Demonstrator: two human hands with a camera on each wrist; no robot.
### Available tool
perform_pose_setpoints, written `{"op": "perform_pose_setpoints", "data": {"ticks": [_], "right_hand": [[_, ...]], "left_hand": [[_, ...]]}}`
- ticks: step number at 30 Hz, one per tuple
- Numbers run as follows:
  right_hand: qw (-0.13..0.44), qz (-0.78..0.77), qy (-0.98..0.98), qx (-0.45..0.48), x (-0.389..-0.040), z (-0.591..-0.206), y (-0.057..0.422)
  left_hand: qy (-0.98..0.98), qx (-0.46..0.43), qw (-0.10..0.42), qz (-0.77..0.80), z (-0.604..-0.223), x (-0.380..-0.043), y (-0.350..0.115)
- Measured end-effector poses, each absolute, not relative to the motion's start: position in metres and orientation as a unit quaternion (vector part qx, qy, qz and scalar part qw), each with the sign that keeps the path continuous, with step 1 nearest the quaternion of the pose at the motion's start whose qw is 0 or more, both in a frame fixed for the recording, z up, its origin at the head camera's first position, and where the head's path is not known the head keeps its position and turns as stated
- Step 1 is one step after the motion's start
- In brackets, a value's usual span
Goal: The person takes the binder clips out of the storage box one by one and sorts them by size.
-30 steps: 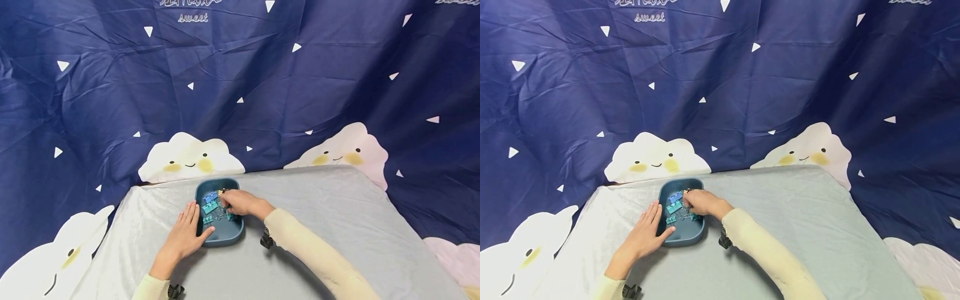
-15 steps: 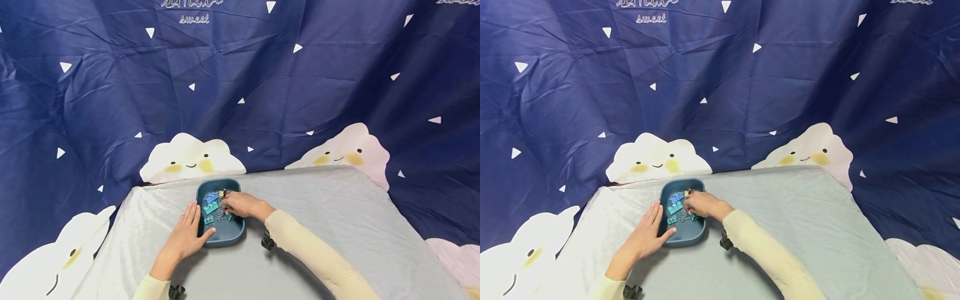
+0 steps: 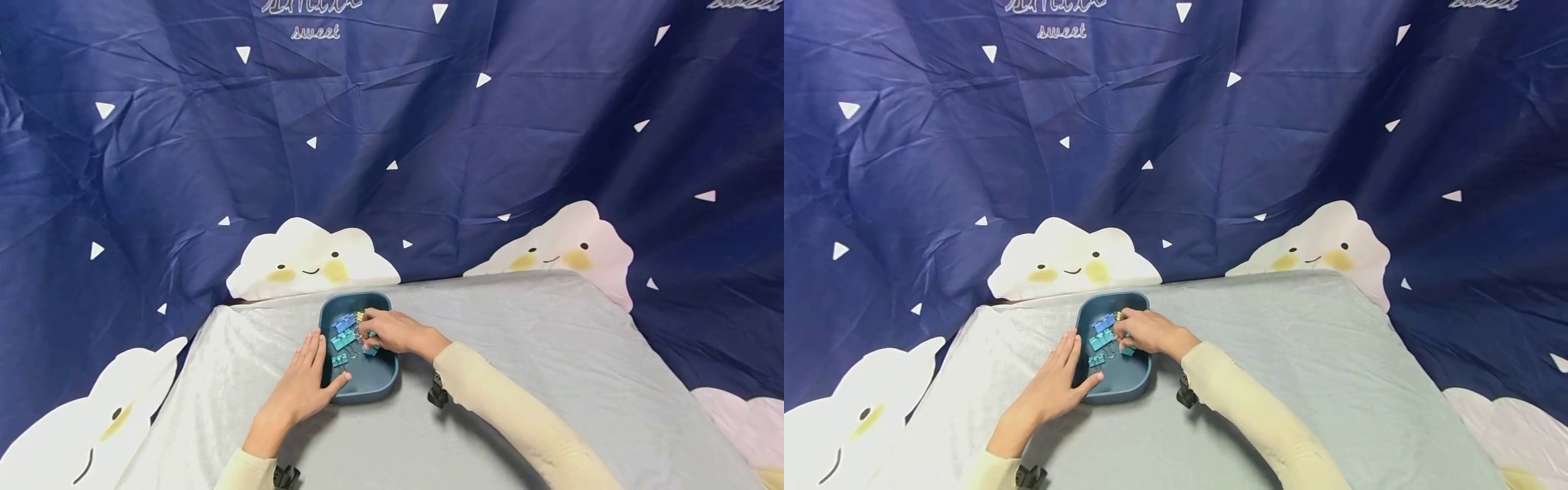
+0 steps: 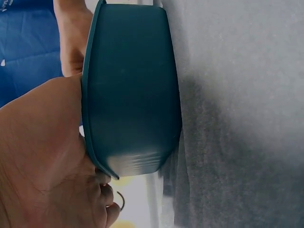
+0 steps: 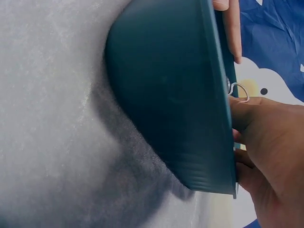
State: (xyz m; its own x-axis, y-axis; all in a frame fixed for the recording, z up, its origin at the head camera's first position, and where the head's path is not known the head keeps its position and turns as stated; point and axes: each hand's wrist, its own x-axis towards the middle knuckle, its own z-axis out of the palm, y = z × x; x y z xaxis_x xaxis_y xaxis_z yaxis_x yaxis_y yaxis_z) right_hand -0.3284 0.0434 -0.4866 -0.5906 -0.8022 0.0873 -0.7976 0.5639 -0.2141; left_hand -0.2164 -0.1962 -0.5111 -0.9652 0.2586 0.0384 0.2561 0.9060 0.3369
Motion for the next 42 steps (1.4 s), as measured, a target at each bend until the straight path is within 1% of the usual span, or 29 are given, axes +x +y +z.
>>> {"op": "perform_pose_setpoints", "data": {"ticks": [6,10,23,30,42], "right_hand": [[0.021,-0.137,0.876,-0.462,-0.327,-0.484,0.042],[0.026,-0.150,0.880,-0.451,-0.326,-0.482,0.042],[0.015,-0.218,0.871,-0.440,-0.323,-0.466,0.049],[0.001,-0.246,0.872,-0.423,-0.322,-0.462,0.062],[-0.033,-0.313,0.864,-0.394,-0.321,-0.455,0.094]], "left_hand": [[0.976,0.129,0.004,0.175,-0.511,-0.216,-0.196],[0.976,0.128,0.005,0.178,-0.511,-0.216,-0.196],[0.975,0.130,0.003,0.182,-0.514,-0.217,-0.198],[0.975,0.131,-0.001,0.181,-0.514,-0.217,-0.198],[0.973,0.132,0.009,0.190,-0.513,-0.214,-0.200]]}}
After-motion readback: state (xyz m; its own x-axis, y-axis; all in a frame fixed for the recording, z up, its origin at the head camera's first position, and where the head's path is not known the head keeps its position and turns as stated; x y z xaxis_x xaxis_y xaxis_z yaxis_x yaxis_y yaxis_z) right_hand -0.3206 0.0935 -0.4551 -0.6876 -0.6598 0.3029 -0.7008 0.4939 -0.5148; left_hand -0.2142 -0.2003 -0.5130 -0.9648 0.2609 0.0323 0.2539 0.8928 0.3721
